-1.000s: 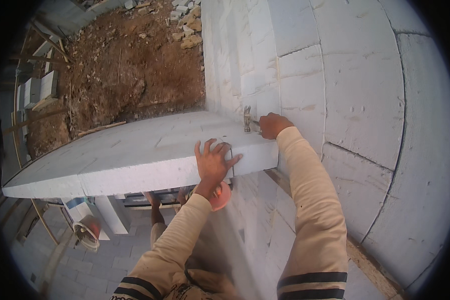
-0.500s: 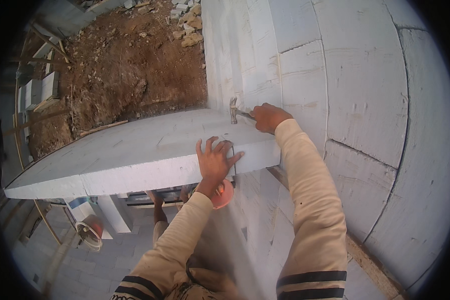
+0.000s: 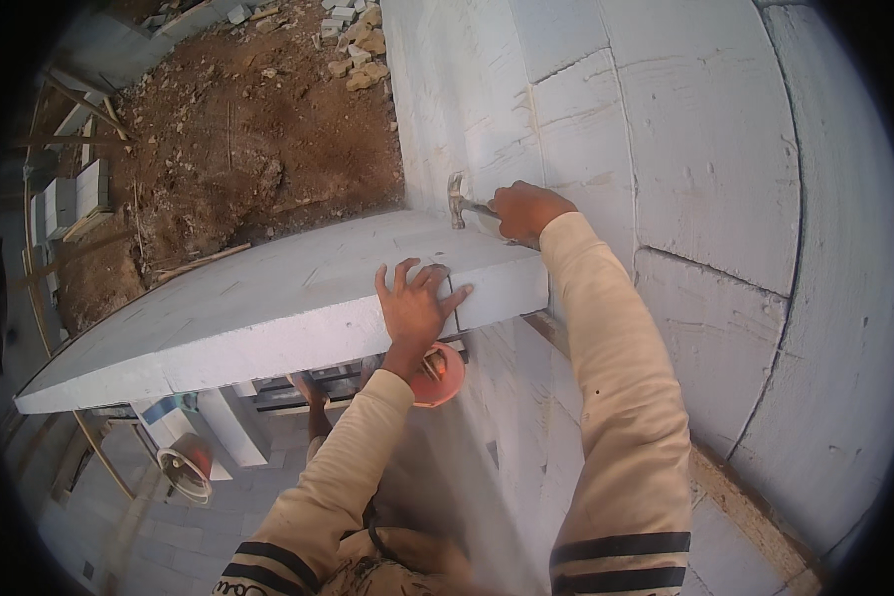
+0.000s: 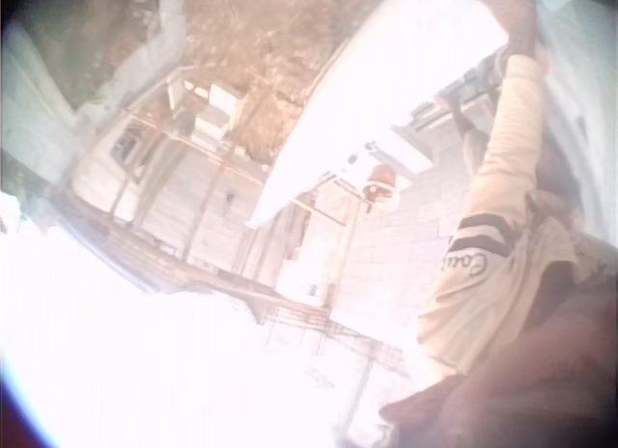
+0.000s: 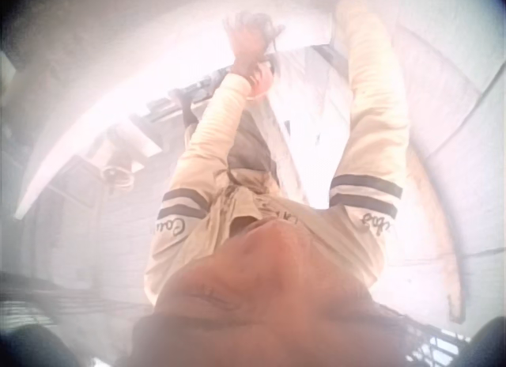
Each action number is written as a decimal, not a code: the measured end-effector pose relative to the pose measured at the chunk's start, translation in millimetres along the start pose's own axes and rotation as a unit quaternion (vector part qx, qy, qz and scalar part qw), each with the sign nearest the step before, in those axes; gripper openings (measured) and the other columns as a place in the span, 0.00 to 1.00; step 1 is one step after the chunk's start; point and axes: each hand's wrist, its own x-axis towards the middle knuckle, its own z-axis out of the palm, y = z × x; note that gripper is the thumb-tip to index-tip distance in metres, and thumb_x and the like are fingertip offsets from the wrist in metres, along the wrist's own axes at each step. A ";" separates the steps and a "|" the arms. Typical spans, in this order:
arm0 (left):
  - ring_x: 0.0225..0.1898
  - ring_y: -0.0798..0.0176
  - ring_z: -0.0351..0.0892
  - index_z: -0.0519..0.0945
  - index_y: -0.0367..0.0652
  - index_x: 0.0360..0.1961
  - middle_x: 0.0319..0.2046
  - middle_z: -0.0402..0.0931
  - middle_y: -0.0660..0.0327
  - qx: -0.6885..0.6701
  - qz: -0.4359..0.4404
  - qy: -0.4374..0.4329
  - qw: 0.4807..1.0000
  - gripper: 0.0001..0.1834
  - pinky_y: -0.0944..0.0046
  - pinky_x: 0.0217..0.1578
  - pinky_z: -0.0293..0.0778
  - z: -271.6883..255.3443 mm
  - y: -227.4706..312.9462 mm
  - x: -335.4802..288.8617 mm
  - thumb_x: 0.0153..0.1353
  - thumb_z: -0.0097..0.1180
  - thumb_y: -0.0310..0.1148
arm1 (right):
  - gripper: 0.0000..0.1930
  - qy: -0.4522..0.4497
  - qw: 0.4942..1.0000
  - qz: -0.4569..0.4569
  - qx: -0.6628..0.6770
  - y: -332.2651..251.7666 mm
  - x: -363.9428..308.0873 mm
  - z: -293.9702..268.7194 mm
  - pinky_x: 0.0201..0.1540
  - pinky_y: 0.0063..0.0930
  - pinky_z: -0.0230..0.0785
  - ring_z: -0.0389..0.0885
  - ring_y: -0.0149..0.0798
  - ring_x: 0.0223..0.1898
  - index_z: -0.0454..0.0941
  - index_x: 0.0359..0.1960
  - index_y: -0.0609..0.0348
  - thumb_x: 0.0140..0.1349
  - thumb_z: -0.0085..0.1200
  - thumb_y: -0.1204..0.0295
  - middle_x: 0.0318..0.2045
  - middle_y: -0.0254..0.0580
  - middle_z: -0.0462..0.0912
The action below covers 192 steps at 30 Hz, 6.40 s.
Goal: The person measures and cuts white foam tiles using a tape measure and hand saw, then applies mortar with a trowel and secures the tiles to a wall with a hammer. The person repeatedly measures, cuts, applies mortar, and hammers tiles into place.
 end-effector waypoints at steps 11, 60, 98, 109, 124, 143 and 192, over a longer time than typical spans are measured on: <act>0.64 0.61 0.73 0.91 0.55 0.45 0.45 0.89 0.71 -0.003 0.019 0.034 0.999 0.26 0.37 0.73 0.50 2.9 -1.3 -0.6 0.60 0.67 0.64 | 0.20 -0.059 0.996 0.063 0.010 5.8 -33.4 -18.4 0.56 0.49 0.81 0.88 0.55 0.52 0.85 0.58 0.55 0.65 0.56 0.70 0.58 0.49 0.86; 0.41 0.51 0.73 0.73 0.45 0.31 0.33 0.71 0.61 -0.040 -0.018 0.124 0.991 0.37 0.51 0.50 0.66 -2.0 6.9 5.2 0.36 0.86 0.57 | 0.20 0.010 0.991 -0.016 0.135 -10.2 -16.3 -4.2 0.54 0.48 0.81 0.88 0.54 0.52 0.86 0.56 0.58 0.61 0.56 0.75 0.50 0.53 0.88; 0.60 0.56 0.78 0.90 0.57 0.52 0.52 0.88 0.62 0.076 0.089 0.056 0.992 0.30 0.36 0.70 0.54 10.4 -6.5 -8.6 0.61 0.65 0.67 | 0.15 0.431 0.854 0.047 0.286 -2.4 -168.7 145.2 0.49 0.54 0.77 0.86 0.62 0.48 0.81 0.53 0.66 0.67 0.59 0.74 0.41 0.64 0.86; 0.57 0.55 0.81 0.90 0.59 0.53 0.48 0.89 0.61 0.067 0.104 0.066 0.990 0.29 0.36 0.67 0.57 12.1 -7.2 -9.2 0.61 0.65 0.67 | 0.21 0.477 0.618 0.128 0.612 -79.2 -185.3 334.0 0.39 0.44 0.72 0.81 0.55 0.32 0.69 0.65 0.67 0.80 0.49 0.64 0.33 0.55 0.82; 0.60 0.55 0.79 0.89 0.59 0.54 0.49 0.89 0.59 0.043 0.103 0.041 0.993 0.29 0.34 0.69 0.54 11.5 -10.8 -9.5 0.62 0.64 0.67 | 0.22 0.456 0.743 0.166 0.461 -93.6 -172.8 378.4 0.29 0.39 0.66 0.69 0.40 0.21 0.70 0.70 0.68 0.81 0.44 0.67 0.22 0.47 0.72; 0.45 0.47 0.89 0.83 0.46 0.57 0.40 0.89 0.49 0.066 0.196 -0.148 0.967 0.30 0.46 0.46 0.82 45.6 38.2 41.6 0.79 0.40 0.60 | 0.16 0.567 0.565 0.107 0.590 -95.9 -187.9 372.3 0.24 0.22 0.59 0.64 0.22 0.21 0.75 0.46 0.63 0.82 0.45 0.60 0.22 0.28 0.71; 0.49 0.37 0.88 0.86 0.45 0.59 0.41 0.88 0.41 0.095 0.153 -0.166 0.970 0.44 0.38 0.54 0.79 -7.7 -22.9 23.1 0.65 0.53 0.75 | 0.14 0.500 0.668 0.150 0.530 -125.4 -142.1 440.2 0.25 0.28 0.61 0.66 0.27 0.20 0.74 0.45 0.61 0.82 0.47 0.62 0.19 0.34 0.71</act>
